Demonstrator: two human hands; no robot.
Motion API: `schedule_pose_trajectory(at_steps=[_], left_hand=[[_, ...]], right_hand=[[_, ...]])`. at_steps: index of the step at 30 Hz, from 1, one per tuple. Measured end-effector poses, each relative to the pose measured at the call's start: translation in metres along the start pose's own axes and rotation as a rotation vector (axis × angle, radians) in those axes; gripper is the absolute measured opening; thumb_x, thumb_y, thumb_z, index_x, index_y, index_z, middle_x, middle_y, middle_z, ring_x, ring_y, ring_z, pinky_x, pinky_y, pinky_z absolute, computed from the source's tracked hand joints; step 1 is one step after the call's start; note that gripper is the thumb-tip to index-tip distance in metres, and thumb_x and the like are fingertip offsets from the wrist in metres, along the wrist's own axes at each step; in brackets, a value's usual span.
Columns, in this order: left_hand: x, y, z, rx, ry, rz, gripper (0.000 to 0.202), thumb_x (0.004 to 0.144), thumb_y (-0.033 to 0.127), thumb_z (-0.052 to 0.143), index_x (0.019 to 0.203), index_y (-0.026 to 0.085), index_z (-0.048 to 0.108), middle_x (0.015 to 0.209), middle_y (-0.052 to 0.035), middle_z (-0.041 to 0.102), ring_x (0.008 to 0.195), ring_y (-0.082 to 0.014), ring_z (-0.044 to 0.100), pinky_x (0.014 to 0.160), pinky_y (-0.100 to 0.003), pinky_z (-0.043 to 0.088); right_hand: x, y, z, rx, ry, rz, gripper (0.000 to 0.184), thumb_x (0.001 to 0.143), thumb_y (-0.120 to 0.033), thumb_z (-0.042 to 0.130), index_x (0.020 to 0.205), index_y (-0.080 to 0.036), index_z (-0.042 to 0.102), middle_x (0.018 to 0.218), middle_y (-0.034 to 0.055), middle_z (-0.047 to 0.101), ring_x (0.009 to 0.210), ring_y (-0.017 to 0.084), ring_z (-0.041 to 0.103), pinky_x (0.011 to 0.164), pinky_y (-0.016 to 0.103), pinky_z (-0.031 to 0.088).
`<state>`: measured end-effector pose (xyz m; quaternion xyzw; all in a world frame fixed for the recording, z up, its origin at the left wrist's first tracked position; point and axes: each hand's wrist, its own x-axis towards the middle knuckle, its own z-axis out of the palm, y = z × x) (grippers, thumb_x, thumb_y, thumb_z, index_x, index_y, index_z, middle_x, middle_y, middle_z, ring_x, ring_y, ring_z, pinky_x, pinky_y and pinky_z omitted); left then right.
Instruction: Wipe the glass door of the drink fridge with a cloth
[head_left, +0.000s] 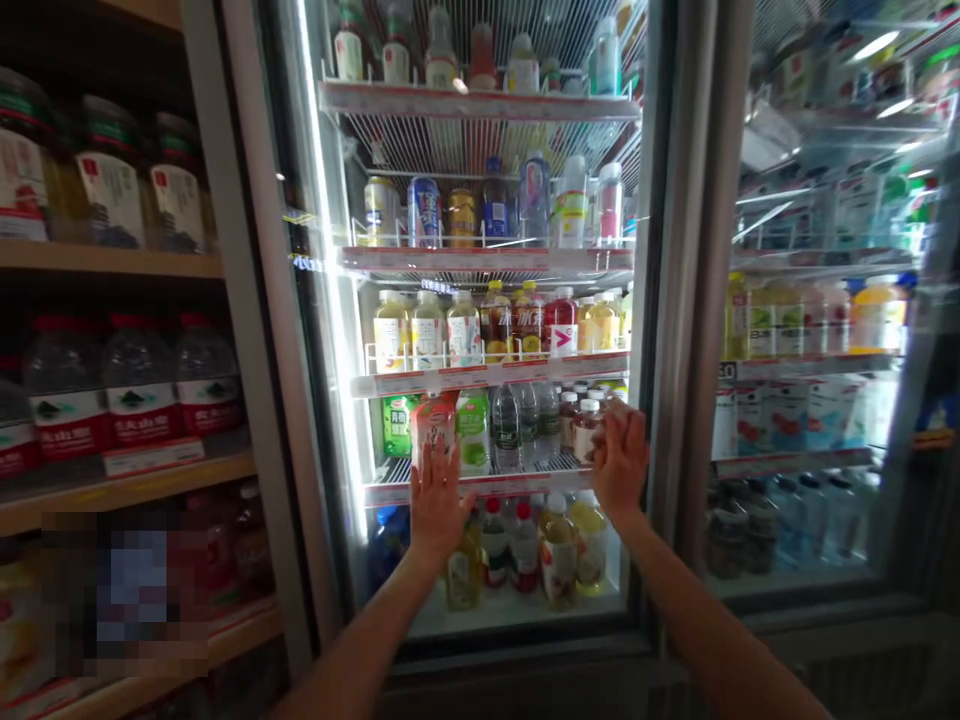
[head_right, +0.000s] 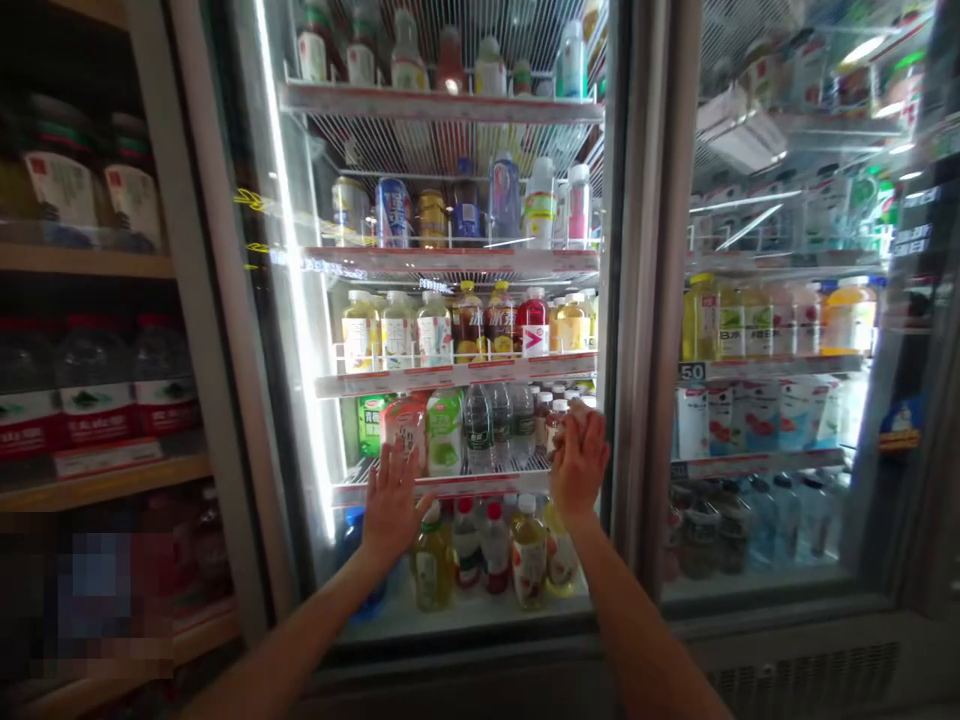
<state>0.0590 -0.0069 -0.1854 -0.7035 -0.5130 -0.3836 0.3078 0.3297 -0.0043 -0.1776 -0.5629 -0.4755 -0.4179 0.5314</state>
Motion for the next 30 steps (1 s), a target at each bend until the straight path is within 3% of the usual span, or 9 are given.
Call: schedule_pose_trajectory(at_steps=[2, 7, 9, 12, 14, 20, 22, 26, 30], left_hand=[[-0.001, 0.004, 0.001, -0.018, -0.002, -0.028, 0.064, 0.082, 0.034, 0.056, 0.139, 0.015, 0.035, 0.150, -0.0160, 0.024, 0.140, -0.0306, 0.012, 0.109, -0.052, 0.025], [-0.003, 0.004, 0.001, -0.010, -0.007, -0.014, 0.065, 0.082, 0.034, 0.055, 0.140, 0.015, 0.032, 0.151, -0.0156, 0.019, 0.140, -0.0304, 0.011, 0.109, -0.051, 0.026], [-0.004, 0.001, 0.001, 0.001, -0.010, 0.009, 0.064, 0.083, 0.034, 0.054, 0.140, 0.016, 0.032, 0.151, -0.0148, 0.020, 0.140, -0.0295, 0.010, 0.109, -0.049, 0.027], [-0.005, 0.000, 0.002, 0.001, -0.020, 0.023, 0.063, 0.083, 0.035, 0.054, 0.140, 0.016, 0.033, 0.151, -0.0148, 0.020, 0.140, -0.0294, 0.009, 0.110, -0.049, 0.025], [-0.005, 0.001, 0.003, 0.001, -0.023, 0.010, 0.064, 0.082, 0.034, 0.054, 0.139, 0.014, 0.033, 0.151, -0.0163, 0.019, 0.140, -0.0307, 0.009, 0.110, -0.050, 0.024], [-0.005, -0.004, 0.003, -0.006, -0.001, 0.044, 0.061, 0.082, 0.033, 0.054, 0.138, 0.013, 0.036, 0.150, -0.0163, 0.022, 0.140, -0.0301, 0.010, 0.109, -0.049, 0.027], [-0.005, -0.006, 0.002, 0.001, 0.002, 0.065, 0.060, 0.082, 0.034, 0.054, 0.137, 0.014, 0.038, 0.150, -0.0158, 0.023, 0.140, -0.0291, 0.011, 0.109, -0.047, 0.029], [-0.006, -0.006, 0.002, 0.019, 0.003, 0.060, 0.061, 0.082, 0.034, 0.055, 0.137, 0.014, 0.037, 0.149, -0.0158, 0.024, 0.140, -0.0291, 0.012, 0.109, -0.047, 0.028], [-0.006, -0.012, -0.001, 0.039, -0.030, 0.085, 0.061, 0.082, 0.033, 0.053, 0.138, 0.014, 0.036, 0.149, -0.0144, 0.024, 0.140, -0.0289, 0.016, 0.108, -0.048, 0.030]], right_hand=[[-0.003, -0.004, -0.001, 0.033, 0.002, -0.038, 0.053, 0.087, -0.015, 0.040, 0.140, -0.018, 0.035, 0.153, 0.0147, 0.017, 0.140, 0.030, 0.018, 0.102, 0.052, 0.035], [-0.020, -0.026, 0.001, 0.134, -0.182, -0.431, 0.049, 0.087, -0.013, 0.042, 0.135, -0.027, 0.043, 0.147, 0.0060, 0.035, 0.140, 0.023, 0.019, 0.107, 0.045, 0.032], [-0.016, -0.010, 0.001, 0.116, -0.163, -0.343, 0.050, 0.087, -0.013, 0.042, 0.134, -0.029, 0.043, 0.148, 0.0056, 0.034, 0.139, 0.023, 0.023, 0.107, 0.046, 0.032], [-0.010, 0.018, 0.002, 0.051, -0.015, -0.027, 0.057, 0.086, -0.012, 0.039, 0.141, -0.021, 0.032, 0.153, 0.0128, 0.015, 0.140, 0.029, 0.017, 0.104, 0.054, 0.032], [-0.016, 0.017, 0.001, 0.040, 0.033, 0.041, 0.061, 0.085, -0.012, 0.038, 0.145, -0.017, 0.023, 0.154, 0.0158, 0.005, 0.141, 0.033, 0.011, 0.102, 0.058, 0.033], [-0.043, -0.023, -0.001, 0.162, -0.221, -0.396, 0.061, 0.086, -0.009, 0.038, 0.143, -0.028, 0.026, 0.152, 0.0059, 0.022, 0.140, 0.026, 0.018, 0.104, 0.049, 0.036], [-0.033, -0.018, -0.001, 0.149, -0.171, -0.358, 0.061, 0.086, -0.009, 0.039, 0.143, -0.028, 0.027, 0.152, 0.0059, 0.022, 0.139, 0.026, 0.021, 0.105, 0.049, 0.036], [-0.010, -0.020, 0.005, 0.121, 0.044, -0.069, 0.064, 0.086, -0.010, 0.038, 0.145, -0.023, 0.021, 0.155, 0.0102, 0.008, 0.141, 0.030, 0.013, 0.105, 0.054, 0.033], [-0.010, -0.054, 0.009, 0.199, -0.153, -0.410, 0.061, 0.085, -0.008, 0.040, 0.143, -0.026, 0.029, 0.152, 0.0059, 0.025, 0.142, 0.025, 0.011, 0.109, 0.048, 0.029]])
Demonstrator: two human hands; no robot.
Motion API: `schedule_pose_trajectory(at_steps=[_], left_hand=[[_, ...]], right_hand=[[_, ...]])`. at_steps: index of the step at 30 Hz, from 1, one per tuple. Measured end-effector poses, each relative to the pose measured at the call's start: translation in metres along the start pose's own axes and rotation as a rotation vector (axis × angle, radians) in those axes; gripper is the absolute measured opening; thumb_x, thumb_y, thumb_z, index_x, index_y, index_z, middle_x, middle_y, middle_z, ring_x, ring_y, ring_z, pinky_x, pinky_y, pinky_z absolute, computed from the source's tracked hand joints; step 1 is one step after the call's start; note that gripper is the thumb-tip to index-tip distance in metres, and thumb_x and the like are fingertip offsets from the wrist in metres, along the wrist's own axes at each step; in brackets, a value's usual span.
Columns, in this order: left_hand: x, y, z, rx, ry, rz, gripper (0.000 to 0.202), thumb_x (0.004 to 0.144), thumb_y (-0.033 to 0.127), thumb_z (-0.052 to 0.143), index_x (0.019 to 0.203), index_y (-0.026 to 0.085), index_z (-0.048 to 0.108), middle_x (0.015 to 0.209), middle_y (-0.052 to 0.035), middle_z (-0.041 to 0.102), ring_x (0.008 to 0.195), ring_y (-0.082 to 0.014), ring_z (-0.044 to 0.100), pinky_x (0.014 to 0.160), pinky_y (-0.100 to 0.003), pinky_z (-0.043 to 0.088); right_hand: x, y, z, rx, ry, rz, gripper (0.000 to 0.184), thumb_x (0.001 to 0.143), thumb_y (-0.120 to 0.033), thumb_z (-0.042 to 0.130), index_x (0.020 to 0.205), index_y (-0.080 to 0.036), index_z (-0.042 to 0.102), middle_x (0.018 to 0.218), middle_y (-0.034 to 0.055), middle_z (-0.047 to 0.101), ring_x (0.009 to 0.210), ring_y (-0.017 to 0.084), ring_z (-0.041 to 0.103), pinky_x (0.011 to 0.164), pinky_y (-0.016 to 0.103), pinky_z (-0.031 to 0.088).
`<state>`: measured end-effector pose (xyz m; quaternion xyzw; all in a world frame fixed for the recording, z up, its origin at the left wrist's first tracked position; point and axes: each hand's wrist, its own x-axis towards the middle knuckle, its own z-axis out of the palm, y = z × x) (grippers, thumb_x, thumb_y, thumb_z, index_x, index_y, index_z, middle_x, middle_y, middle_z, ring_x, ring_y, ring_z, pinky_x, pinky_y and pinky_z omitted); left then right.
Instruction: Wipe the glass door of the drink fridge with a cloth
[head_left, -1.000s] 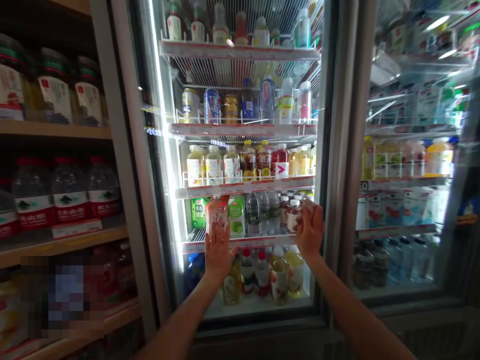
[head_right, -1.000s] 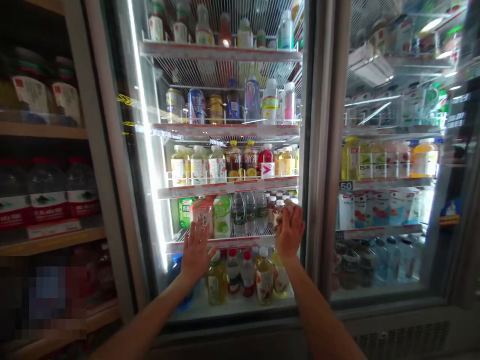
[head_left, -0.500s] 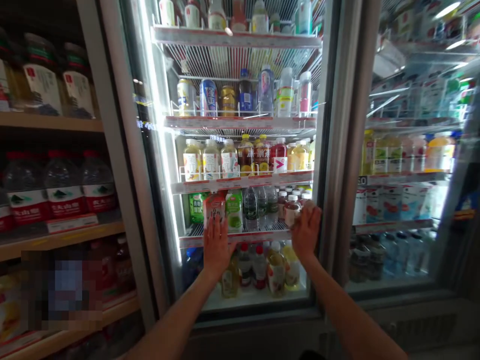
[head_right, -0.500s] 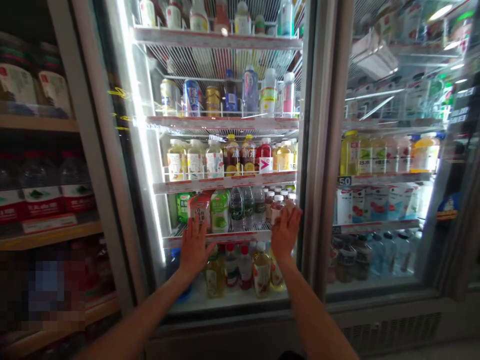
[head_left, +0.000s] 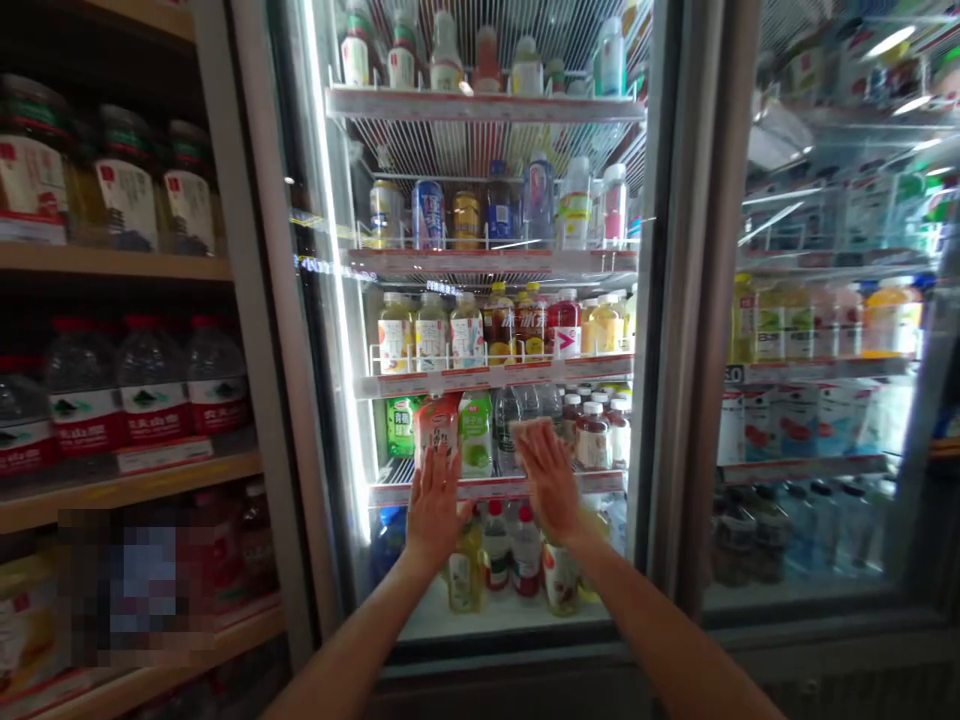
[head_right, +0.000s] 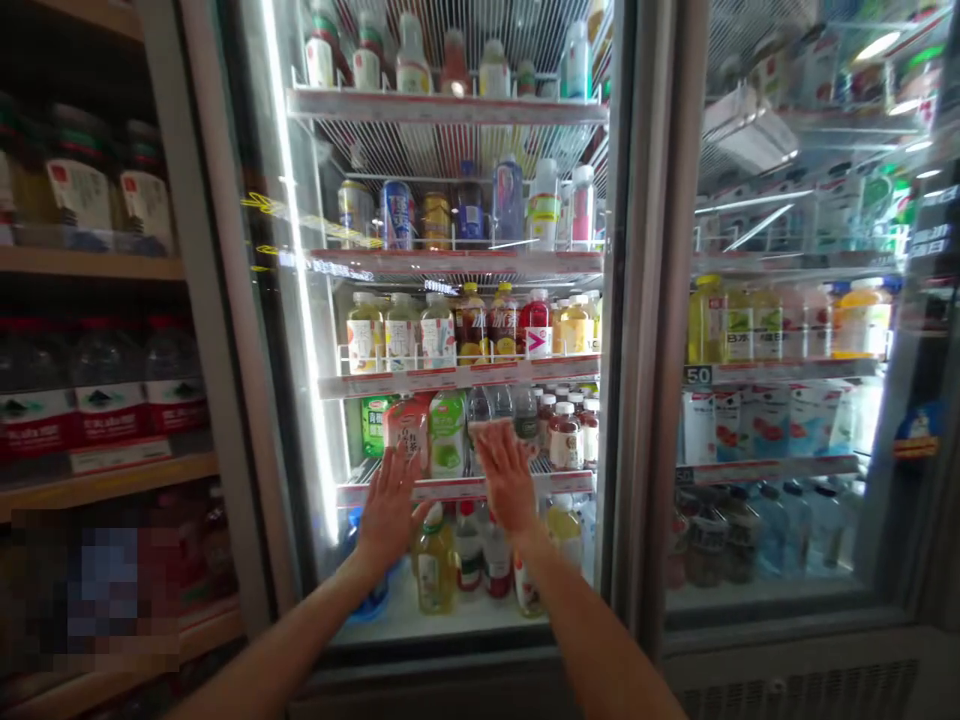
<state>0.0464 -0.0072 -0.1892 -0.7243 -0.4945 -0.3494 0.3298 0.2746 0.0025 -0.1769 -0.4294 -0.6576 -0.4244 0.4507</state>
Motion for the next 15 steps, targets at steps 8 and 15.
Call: schedule_pose_trajectory(at_steps=[8, 15], left_hand=[[0.002, -0.030, -0.007, 0.024, 0.021, -0.058, 0.062, 0.083, 0.033, 0.050, 0.138, 0.010, 0.034, 0.148, -0.0164, 0.025, 0.138, -0.0305, 0.022, 0.107, -0.051, 0.029], [0.001, -0.040, -0.008, 0.049, 0.018, -0.003, 0.058, 0.083, 0.030, 0.049, 0.137, 0.011, 0.037, 0.147, -0.0157, 0.030, 0.137, -0.0291, 0.025, 0.108, -0.050, 0.029]], right_hand=[[0.029, -0.002, -0.004, -0.041, 0.082, 0.151, 0.058, 0.086, -0.012, 0.039, 0.142, -0.023, 0.031, 0.153, 0.0073, 0.019, 0.142, 0.025, 0.008, 0.109, 0.050, 0.026], [0.047, -0.030, 0.003, 0.006, -0.179, -0.368, 0.060, 0.085, -0.009, 0.041, 0.141, -0.027, 0.031, 0.148, -0.0019, 0.033, 0.142, 0.019, 0.011, 0.113, 0.042, 0.020]])
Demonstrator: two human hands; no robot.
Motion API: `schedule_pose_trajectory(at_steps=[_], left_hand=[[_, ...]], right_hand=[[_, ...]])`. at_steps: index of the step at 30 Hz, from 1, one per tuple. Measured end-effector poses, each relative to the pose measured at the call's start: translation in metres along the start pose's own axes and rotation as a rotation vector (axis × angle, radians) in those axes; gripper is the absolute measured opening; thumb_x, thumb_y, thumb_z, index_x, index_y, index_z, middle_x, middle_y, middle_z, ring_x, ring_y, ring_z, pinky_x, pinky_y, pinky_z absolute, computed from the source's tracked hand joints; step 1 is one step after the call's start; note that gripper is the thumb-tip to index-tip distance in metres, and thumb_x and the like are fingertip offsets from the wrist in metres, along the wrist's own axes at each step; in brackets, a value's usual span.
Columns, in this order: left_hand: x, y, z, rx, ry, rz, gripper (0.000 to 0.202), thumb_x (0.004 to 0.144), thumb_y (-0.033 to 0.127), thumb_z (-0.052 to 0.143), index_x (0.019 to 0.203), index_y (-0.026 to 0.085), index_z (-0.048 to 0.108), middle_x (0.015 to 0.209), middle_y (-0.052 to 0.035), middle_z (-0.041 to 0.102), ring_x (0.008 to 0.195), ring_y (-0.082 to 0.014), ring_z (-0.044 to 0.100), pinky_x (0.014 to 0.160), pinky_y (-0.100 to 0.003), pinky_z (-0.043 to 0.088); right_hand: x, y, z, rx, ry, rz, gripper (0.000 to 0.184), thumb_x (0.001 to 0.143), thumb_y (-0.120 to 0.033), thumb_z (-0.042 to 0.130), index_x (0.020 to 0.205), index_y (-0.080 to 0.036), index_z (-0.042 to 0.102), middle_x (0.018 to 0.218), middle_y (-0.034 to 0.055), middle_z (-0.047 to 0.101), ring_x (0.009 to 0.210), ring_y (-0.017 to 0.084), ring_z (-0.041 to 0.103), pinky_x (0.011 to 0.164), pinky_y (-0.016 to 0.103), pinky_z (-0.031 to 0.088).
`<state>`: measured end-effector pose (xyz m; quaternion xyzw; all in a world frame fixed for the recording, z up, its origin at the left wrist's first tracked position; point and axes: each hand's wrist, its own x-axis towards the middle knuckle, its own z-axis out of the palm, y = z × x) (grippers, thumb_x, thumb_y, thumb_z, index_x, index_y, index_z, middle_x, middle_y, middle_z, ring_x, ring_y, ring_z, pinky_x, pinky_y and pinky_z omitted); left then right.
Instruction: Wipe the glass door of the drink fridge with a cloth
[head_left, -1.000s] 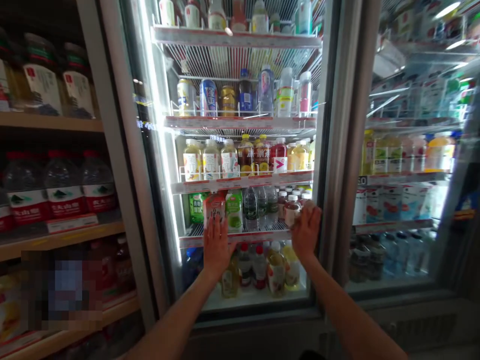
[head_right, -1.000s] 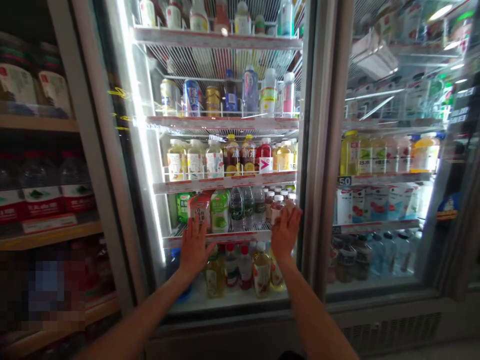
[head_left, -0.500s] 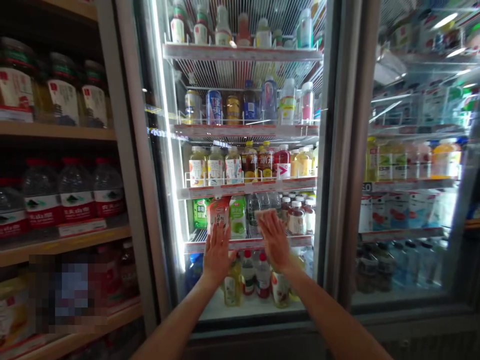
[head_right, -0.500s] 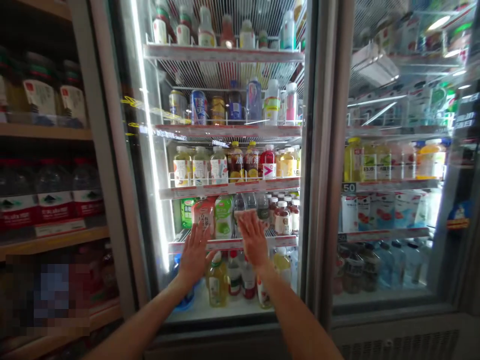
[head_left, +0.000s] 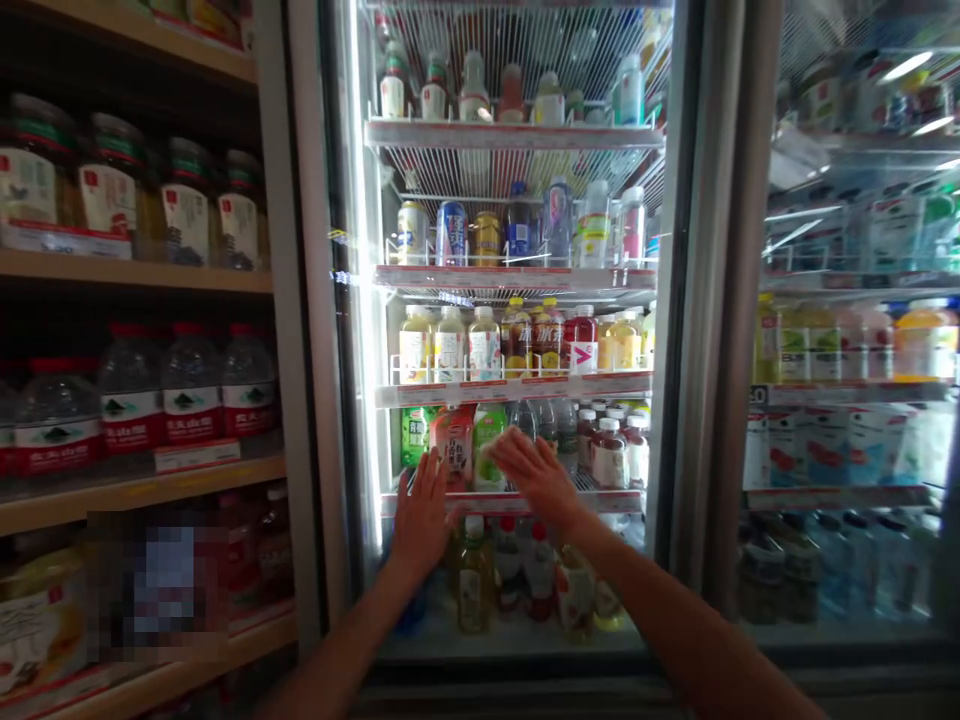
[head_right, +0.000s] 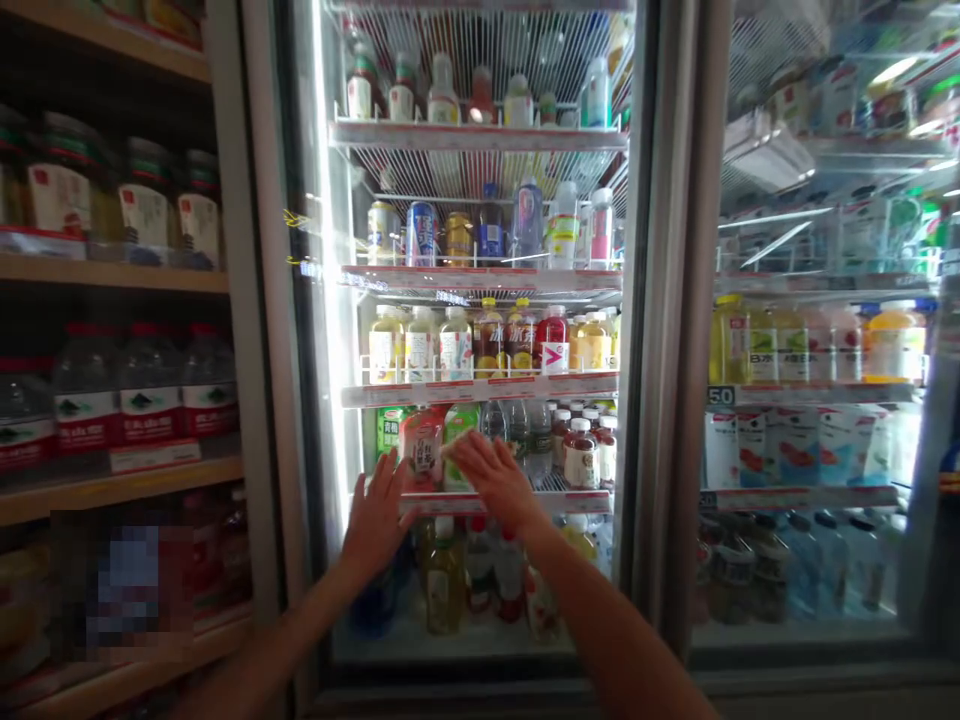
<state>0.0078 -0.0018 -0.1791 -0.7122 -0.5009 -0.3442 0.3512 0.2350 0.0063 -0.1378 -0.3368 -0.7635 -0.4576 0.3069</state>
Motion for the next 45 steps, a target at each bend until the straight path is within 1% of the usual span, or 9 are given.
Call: schedule_pose_trajectory(at_steps=[4, 11, 13, 17, 22, 28, 34, 41, 45], left_hand=[[-0.003, -0.013, 0.000, 0.010, 0.007, -0.039, 0.059, 0.083, 0.031, 0.048, 0.137, 0.012, 0.036, 0.148, -0.0154, 0.028, 0.138, -0.0282, 0.023, 0.109, -0.050, 0.026], [-0.019, -0.033, -0.005, 0.034, -0.039, -0.069, 0.057, 0.084, 0.028, 0.047, 0.138, 0.015, 0.035, 0.146, -0.0142, 0.031, 0.137, -0.0264, 0.026, 0.108, -0.050, 0.027], [-0.022, -0.041, -0.007, 0.044, -0.055, -0.080, 0.056, 0.084, 0.027, 0.046, 0.138, 0.015, 0.036, 0.147, -0.0140, 0.030, 0.137, -0.0260, 0.027, 0.108, -0.051, 0.028], [-0.024, -0.054, -0.009, 0.068, -0.061, -0.118, 0.055, 0.084, 0.028, 0.045, 0.136, 0.012, 0.037, 0.148, -0.0146, 0.027, 0.137, -0.0269, 0.026, 0.107, -0.051, 0.029], [-0.028, -0.066, -0.008, 0.077, -0.071, -0.104, 0.056, 0.084, 0.027, 0.044, 0.137, 0.014, 0.035, 0.148, -0.0145, 0.028, 0.137, -0.0262, 0.025, 0.107, -0.051, 0.029], [-0.031, -0.074, -0.008, 0.084, -0.072, -0.059, 0.055, 0.084, 0.028, 0.046, 0.137, 0.013, 0.036, 0.148, -0.0145, 0.028, 0.137, -0.0260, 0.027, 0.107, -0.050, 0.029], [-0.028, -0.088, -0.017, 0.069, -0.105, -0.126, 0.058, 0.083, 0.028, 0.049, 0.136, 0.011, 0.035, 0.148, -0.0169, 0.028, 0.136, -0.0268, 0.029, 0.107, -0.049, 0.030], [-0.029, -0.104, -0.015, 0.003, -0.087, -0.120, 0.062, 0.080, 0.027, 0.051, 0.137, 0.011, 0.030, 0.147, -0.0184, 0.029, 0.136, -0.0279, 0.029, 0.105, -0.050, 0.032], [-0.031, -0.117, -0.019, -0.023, -0.061, -0.133, 0.066, 0.079, 0.025, 0.052, 0.138, 0.012, 0.026, 0.148, -0.0191, 0.027, 0.135, -0.0287, 0.030, 0.105, -0.050, 0.033]], right_hand=[[0.023, 0.007, -0.001, -0.010, 0.117, 0.324, 0.060, 0.086, -0.011, 0.040, 0.143, -0.026, 0.028, 0.150, 0.0037, 0.029, 0.142, 0.022, 0.011, 0.112, 0.046, 0.020], [-0.006, -0.034, 0.008, 0.064, -0.069, -0.223, 0.060, 0.084, -0.009, 0.044, 0.140, -0.025, 0.033, 0.147, 0.0002, 0.036, 0.138, 0.017, 0.026, 0.109, 0.037, 0.029], [0.011, -0.028, 0.006, 0.065, -0.034, -0.136, 0.060, 0.085, -0.010, 0.043, 0.141, -0.028, 0.031, 0.147, -0.0001, 0.036, 0.138, 0.018, 0.024, 0.110, 0.039, 0.027], [0.050, -0.029, 0.005, 0.012, 0.076, 0.265, 0.059, 0.087, -0.012, 0.041, 0.143, -0.024, 0.028, 0.149, 0.0049, 0.030, 0.141, 0.024, 0.016, 0.110, 0.047, 0.023], [0.048, -0.058, 0.015, 0.080, -0.030, -0.179, 0.062, 0.084, -0.011, 0.044, 0.142, -0.026, 0.029, 0.148, 0.0013, 0.034, 0.139, 0.019, 0.022, 0.109, 0.041, 0.028], [0.086, -0.049, 0.013, 0.033, 0.088, 0.192, 0.058, 0.087, -0.011, 0.039, 0.142, -0.025, 0.029, 0.149, 0.0029, 0.030, 0.141, 0.024, 0.012, 0.111, 0.047, 0.022], [0.063, -0.076, 0.020, 0.081, -0.018, -0.251, 0.053, 0.088, -0.013, 0.040, 0.140, -0.021, 0.035, 0.146, 0.0019, 0.038, 0.138, 0.022, 0.024, 0.107, 0.042, 0.031], [0.107, -0.092, 0.027, 0.138, 0.053, 0.078, 0.053, 0.088, -0.010, 0.037, 0.140, -0.021, 0.034, 0.147, 0.0037, 0.035, 0.140, 0.024, 0.018, 0.110, 0.047, 0.024], [0.121, -0.119, 0.032, 0.217, 0.029, -0.131, 0.049, 0.090, -0.012, 0.035, 0.138, -0.022, 0.037, 0.143, 0.0013, 0.042, 0.138, 0.019, 0.024, 0.110, 0.041, 0.028]])
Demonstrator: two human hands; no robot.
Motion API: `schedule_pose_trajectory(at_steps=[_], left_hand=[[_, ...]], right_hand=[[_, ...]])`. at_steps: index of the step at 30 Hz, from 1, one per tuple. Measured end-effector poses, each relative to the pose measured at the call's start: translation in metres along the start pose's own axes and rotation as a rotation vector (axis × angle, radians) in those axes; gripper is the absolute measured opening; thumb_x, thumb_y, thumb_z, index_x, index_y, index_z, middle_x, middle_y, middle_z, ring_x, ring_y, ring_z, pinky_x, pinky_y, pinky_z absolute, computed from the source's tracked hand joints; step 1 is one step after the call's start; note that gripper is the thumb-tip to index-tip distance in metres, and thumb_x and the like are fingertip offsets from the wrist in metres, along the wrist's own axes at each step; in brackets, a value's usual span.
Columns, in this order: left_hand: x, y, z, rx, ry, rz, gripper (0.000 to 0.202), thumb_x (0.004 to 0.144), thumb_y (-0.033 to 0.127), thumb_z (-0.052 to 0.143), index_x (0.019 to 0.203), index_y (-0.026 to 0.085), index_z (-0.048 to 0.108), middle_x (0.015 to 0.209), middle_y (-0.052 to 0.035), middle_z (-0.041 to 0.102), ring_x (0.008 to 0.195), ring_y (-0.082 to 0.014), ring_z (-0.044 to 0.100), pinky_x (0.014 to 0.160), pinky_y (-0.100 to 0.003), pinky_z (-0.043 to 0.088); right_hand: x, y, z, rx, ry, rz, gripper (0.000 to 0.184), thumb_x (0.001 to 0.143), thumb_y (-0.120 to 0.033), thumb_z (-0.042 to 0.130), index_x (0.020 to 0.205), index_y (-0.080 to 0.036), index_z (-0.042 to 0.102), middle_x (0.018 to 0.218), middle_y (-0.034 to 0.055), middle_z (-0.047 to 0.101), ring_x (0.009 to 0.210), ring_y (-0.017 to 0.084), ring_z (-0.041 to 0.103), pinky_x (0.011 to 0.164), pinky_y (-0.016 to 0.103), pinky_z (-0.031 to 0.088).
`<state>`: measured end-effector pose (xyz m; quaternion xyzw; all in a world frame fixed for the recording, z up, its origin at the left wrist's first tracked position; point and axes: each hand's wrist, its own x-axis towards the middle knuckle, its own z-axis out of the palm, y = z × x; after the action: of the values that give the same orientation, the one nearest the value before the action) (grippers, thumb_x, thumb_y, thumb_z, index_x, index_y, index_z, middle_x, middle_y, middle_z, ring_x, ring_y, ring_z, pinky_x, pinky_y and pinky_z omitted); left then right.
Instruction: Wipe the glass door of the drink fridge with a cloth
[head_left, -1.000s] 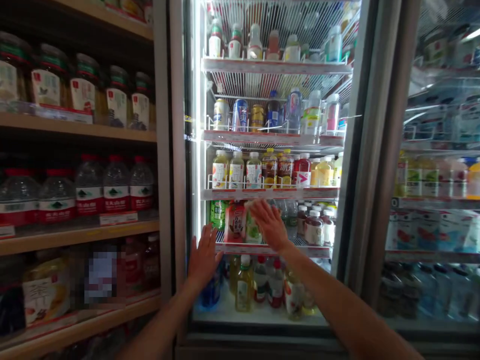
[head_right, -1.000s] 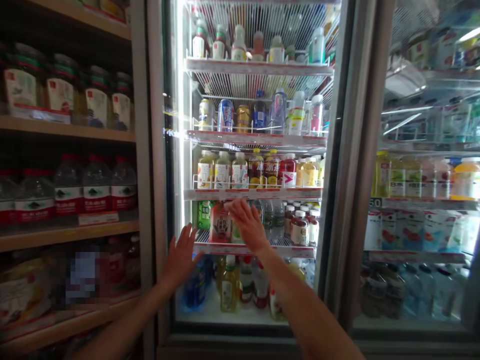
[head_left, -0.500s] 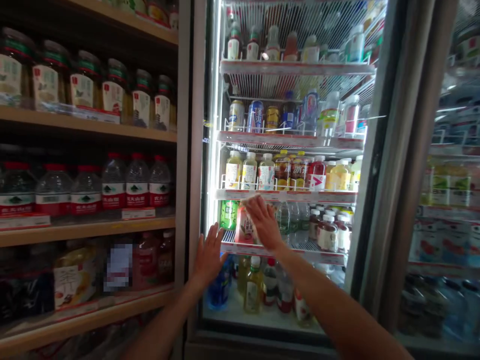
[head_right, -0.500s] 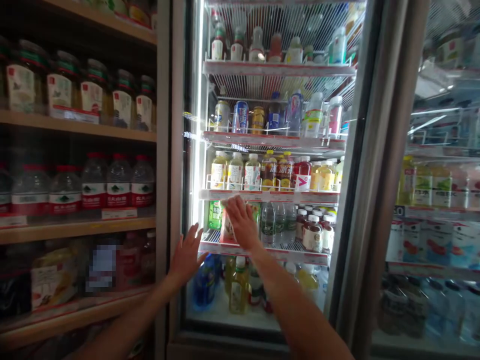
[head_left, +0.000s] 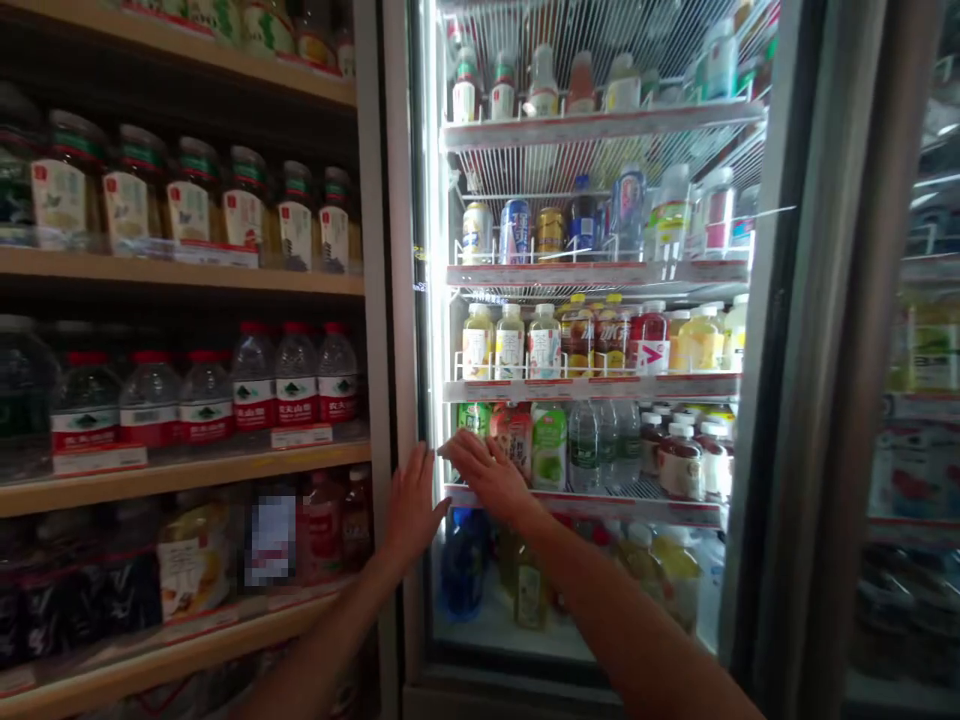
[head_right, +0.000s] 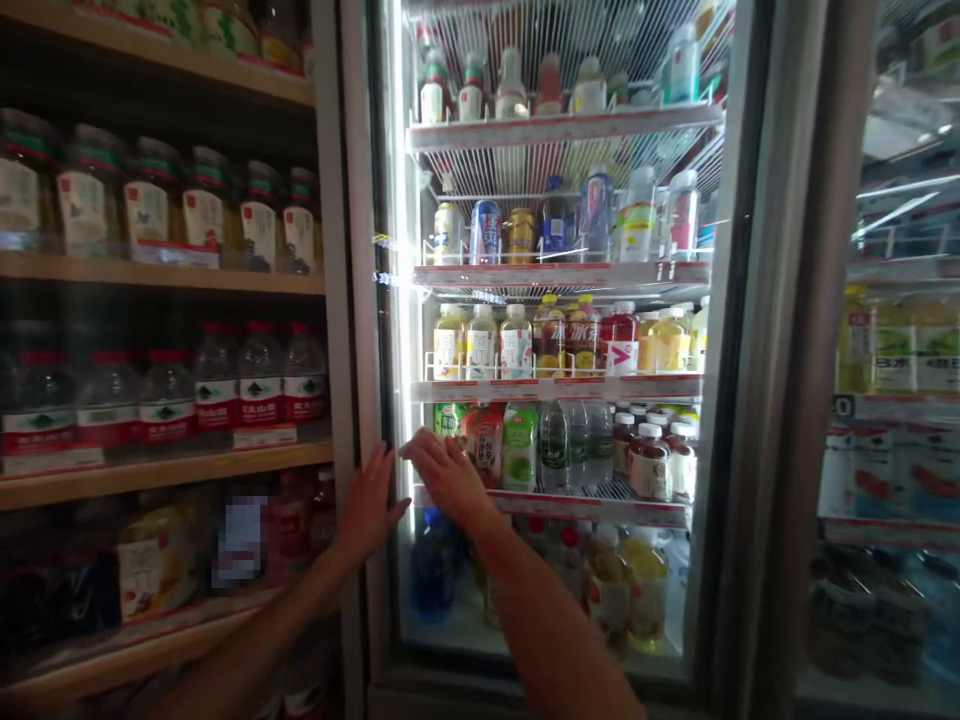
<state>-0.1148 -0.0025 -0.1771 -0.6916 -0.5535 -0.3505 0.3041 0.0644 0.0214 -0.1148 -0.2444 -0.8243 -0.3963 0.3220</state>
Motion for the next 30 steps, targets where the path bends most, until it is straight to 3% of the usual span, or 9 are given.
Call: schedule_pose_trajectory(at_steps=[4, 6, 11, 13, 18, 19, 23, 27, 30], left_hand=[[0.004, -0.014, -0.010, -0.014, 0.032, -0.006, 0.072, 0.079, 0.027, 0.052, 0.141, 0.013, 0.018, 0.149, -0.0190, 0.023, 0.136, -0.0297, 0.028, 0.104, -0.052, 0.033], [0.004, -0.016, -0.013, -0.020, 0.047, -0.018, 0.075, 0.080, 0.028, 0.052, 0.143, 0.014, 0.014, 0.150, -0.0185, 0.022, 0.136, -0.0299, 0.027, 0.104, -0.052, 0.033], [-0.002, -0.016, -0.012, -0.034, 0.030, -0.033, 0.074, 0.079, 0.027, 0.051, 0.143, 0.015, 0.015, 0.150, -0.0177, 0.023, 0.136, -0.0295, 0.028, 0.104, -0.051, 0.035], [-0.003, -0.015, -0.013, -0.033, 0.027, -0.016, 0.073, 0.079, 0.026, 0.052, 0.142, 0.015, 0.017, 0.150, -0.0175, 0.023, 0.136, -0.0295, 0.028, 0.104, -0.051, 0.035], [0.016, -0.001, -0.012, -0.034, 0.028, 0.001, 0.072, 0.079, 0.029, 0.056, 0.140, 0.012, 0.023, 0.148, -0.0210, 0.025, 0.136, -0.0307, 0.027, 0.105, -0.052, 0.032], [0.023, 0.005, -0.012, -0.037, 0.035, 0.007, 0.071, 0.079, 0.029, 0.056, 0.140, 0.012, 0.023, 0.148, -0.0214, 0.025, 0.137, -0.0306, 0.026, 0.106, -0.052, 0.031], [0.051, 0.038, -0.017, -0.048, 0.055, 0.065, 0.071, 0.081, 0.031, 0.056, 0.140, 0.013, 0.023, 0.149, -0.0195, 0.023, 0.138, -0.0283, 0.022, 0.108, -0.051, 0.027], [0.074, 0.065, -0.030, -0.002, 0.023, 0.053, 0.072, 0.080, 0.033, 0.058, 0.140, 0.010, 0.027, 0.150, -0.0180, 0.020, 0.139, -0.0285, 0.018, 0.110, -0.051, 0.023], [0.084, 0.077, -0.036, 0.039, -0.014, 0.014, 0.071, 0.080, 0.036, 0.058, 0.140, 0.010, 0.029, 0.151, -0.0176, 0.017, 0.139, -0.0298, 0.016, 0.110, -0.053, 0.022]], right_hand=[[0.033, -0.001, -0.004, 0.002, 0.032, 0.144, 0.051, 0.088, -0.007, 0.034, 0.137, -0.021, 0.038, 0.145, 0.0029, 0.039, 0.139, 0.022, 0.022, 0.110, 0.045, 0.026], [0.036, -0.005, -0.002, -0.008, 0.045, 0.154, 0.049, 0.088, -0.007, 0.035, 0.136, -0.019, 0.041, 0.145, 0.0046, 0.039, 0.139, 0.025, 0.022, 0.110, 0.047, 0.025], [-0.022, -0.022, 0.015, 0.028, -0.062, -0.246, 0.042, 0.089, -0.014, 0.042, 0.130, -0.017, 0.046, 0.136, 0.0057, 0.049, 0.133, 0.018, 0.033, 0.105, 0.038, 0.035], [-0.042, -0.012, 0.012, 0.001, -0.064, -0.261, 0.043, 0.089, -0.015, 0.041, 0.132, -0.019, 0.044, 0.138, 0.0040, 0.048, 0.134, 0.017, 0.033, 0.105, 0.038, 0.035], [-0.046, 0.043, -0.020, -0.156, 0.074, 0.215, 0.052, 0.088, -0.013, 0.041, 0.139, -0.023, 0.035, 0.147, 0.0047, 0.035, 0.140, 0.025, 0.018, 0.111, 0.050, 0.021], [-0.047, 0.051, -0.026, -0.169, 0.076, 0.232, 0.053, 0.088, -0.014, 0.041, 0.139, -0.023, 0.035, 0.148, 0.0043, 0.034, 0.140, 0.025, 0.016, 0.111, 0.049, 0.019], [-0.061, 0.072, -0.042, -0.188, 0.007, 0.066, 0.055, 0.087, -0.012, 0.042, 0.139, -0.029, 0.035, 0.146, -0.0017, 0.037, 0.140, 0.017, 0.017, 0.114, 0.042, 0.016], [-0.082, 0.108, -0.065, -0.272, 0.119, 0.413, 0.052, 0.088, -0.017, 0.041, 0.139, -0.027, 0.037, 0.148, 0.0037, 0.033, 0.141, 0.020, 0.017, 0.112, 0.047, 0.016], [-0.114, 0.142, -0.084, -0.309, 0.209, 0.581, 0.050, 0.089, -0.017, 0.038, 0.137, -0.027, 0.039, 0.148, 0.0057, 0.033, 0.140, 0.022, 0.019, 0.110, 0.049, 0.020]])
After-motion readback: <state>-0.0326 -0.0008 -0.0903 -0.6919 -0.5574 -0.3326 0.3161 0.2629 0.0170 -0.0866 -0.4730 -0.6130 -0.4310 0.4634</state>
